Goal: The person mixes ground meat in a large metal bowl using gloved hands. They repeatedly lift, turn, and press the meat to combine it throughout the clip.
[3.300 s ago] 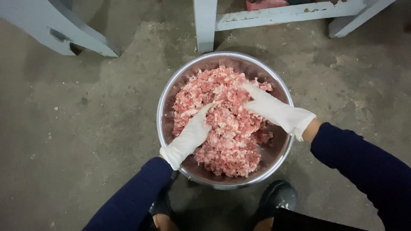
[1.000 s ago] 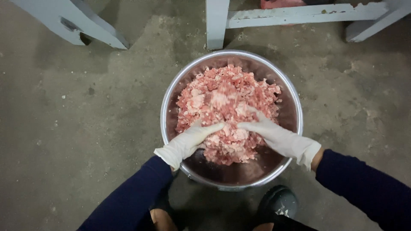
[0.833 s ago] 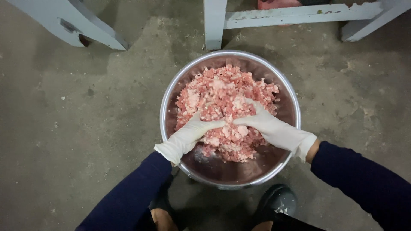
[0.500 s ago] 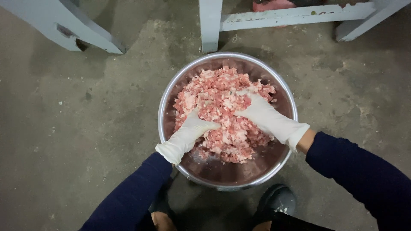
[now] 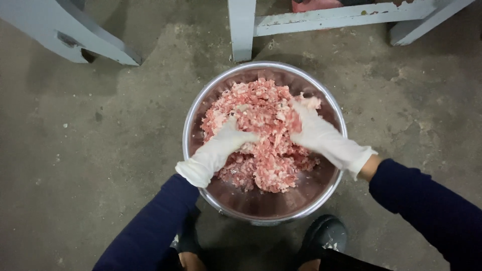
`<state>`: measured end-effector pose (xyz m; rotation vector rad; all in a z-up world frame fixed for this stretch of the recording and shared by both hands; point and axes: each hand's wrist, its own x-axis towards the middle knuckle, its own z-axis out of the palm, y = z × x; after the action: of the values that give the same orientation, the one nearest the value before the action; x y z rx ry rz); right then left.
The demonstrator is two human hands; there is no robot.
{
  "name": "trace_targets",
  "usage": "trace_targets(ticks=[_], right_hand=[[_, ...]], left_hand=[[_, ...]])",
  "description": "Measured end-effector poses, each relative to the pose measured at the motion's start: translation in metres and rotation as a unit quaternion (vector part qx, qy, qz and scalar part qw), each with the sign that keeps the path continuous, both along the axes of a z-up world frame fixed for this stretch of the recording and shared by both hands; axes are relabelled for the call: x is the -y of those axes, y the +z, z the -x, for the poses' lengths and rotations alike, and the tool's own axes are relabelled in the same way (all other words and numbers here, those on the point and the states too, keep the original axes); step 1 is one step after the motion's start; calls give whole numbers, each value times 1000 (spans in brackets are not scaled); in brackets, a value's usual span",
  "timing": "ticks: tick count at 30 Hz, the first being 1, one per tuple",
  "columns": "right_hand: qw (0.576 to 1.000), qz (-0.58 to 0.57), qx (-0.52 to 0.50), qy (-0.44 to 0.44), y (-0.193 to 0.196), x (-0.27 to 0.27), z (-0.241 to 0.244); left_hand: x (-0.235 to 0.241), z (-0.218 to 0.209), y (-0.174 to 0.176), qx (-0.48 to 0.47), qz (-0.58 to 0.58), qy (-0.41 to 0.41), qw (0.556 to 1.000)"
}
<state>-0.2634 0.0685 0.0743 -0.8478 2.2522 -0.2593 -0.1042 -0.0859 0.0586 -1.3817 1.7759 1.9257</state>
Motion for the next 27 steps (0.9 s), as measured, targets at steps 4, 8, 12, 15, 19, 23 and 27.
trace_targets(ticks=[4,8,12,15,19,23,27], right_hand=[[999,-10,-12,39,-19,-8,-19],[995,-24,-30,88,-38,-22,-33],[991,-29,-44,121,-55,-30,-44],[986,-35,-58,150,-66,-26,-47],[979,-35,-82,185,-72,-13,-41],[987,-69,-37,139,-62,6,-27],[998,-34,-16,55,-104,2,-4]], left_hand=[[4,-5,13,-28,-53,33,998],[22,1,-85,-39,-36,36,998],[22,7,-132,-22,69,-72,995],[21,6,-140,60,163,-119,978],[16,8,-134,25,148,-99,984],[-19,1,50,-63,29,-61,996],[-14,2,6,-65,97,-121,986]])
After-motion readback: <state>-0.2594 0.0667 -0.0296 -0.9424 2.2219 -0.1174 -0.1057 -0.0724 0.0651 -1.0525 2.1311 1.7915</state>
